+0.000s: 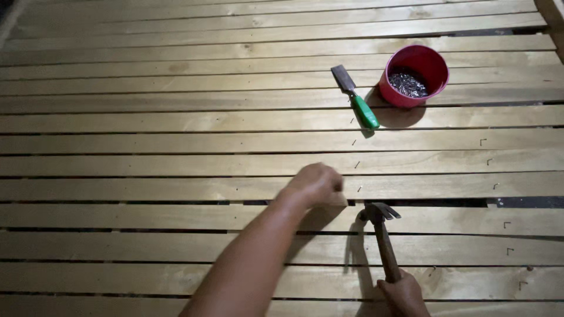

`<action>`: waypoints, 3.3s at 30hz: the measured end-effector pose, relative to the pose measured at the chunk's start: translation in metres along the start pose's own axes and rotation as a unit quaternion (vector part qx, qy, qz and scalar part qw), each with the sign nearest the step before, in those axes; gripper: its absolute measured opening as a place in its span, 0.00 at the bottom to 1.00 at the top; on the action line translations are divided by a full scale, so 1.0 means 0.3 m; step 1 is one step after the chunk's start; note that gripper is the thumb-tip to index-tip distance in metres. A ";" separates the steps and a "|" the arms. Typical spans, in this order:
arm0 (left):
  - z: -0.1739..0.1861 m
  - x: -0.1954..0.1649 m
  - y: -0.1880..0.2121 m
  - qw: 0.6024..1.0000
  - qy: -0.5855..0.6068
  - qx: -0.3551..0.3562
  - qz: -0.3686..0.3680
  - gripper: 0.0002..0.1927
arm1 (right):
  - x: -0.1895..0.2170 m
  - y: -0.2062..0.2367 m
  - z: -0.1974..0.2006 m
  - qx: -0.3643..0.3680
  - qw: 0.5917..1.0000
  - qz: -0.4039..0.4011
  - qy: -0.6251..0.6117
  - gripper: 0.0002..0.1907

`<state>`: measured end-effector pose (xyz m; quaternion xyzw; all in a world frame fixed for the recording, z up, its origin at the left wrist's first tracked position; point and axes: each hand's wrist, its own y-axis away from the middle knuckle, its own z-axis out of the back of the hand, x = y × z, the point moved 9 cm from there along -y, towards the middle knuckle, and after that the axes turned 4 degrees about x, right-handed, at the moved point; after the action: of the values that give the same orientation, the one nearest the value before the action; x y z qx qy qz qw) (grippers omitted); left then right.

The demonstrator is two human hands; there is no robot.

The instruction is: The person hammers nails into a large wooden slatted frame, taking nails from a pink bucket and driving them along the slats. They hold a small wood block against nails at times and use a chisel-like tool to help position nails while working across the frame.

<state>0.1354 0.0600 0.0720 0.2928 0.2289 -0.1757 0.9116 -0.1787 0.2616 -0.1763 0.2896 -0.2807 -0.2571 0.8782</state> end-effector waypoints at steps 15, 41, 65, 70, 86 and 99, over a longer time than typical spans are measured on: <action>-0.187 0.708 0.201 0.961 0.169 -0.191 0.109 0.26 | 0.062 0.113 -0.016 0.024 0.987 -0.040 -0.155 0.13; 0.380 0.705 0.806 0.974 -0.051 -0.158 0.157 0.13 | 0.401 0.367 -0.224 0.043 0.968 -0.115 -0.221 0.16; 0.265 0.846 0.751 0.972 0.061 -0.227 -0.003 0.19 | 0.817 0.537 -0.583 0.130 0.990 -0.044 -0.040 0.19; 0.192 0.882 0.714 0.978 0.055 -0.188 0.077 0.16 | 0.912 0.540 -0.489 0.131 0.983 -0.040 -0.119 0.16; 0.236 0.791 0.655 0.986 -0.044 -0.159 0.013 0.08 | 1.111 0.444 -0.519 0.250 0.952 -0.052 -0.169 0.12; 0.345 0.951 0.785 0.951 0.173 -0.249 0.066 0.11 | 1.295 0.458 -0.338 0.190 0.959 -0.002 -0.213 0.13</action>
<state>0.5127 0.1239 0.1053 0.0967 0.4000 0.0005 0.9114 0.2019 0.1560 -0.0213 0.3899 -0.5041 -0.2565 0.7266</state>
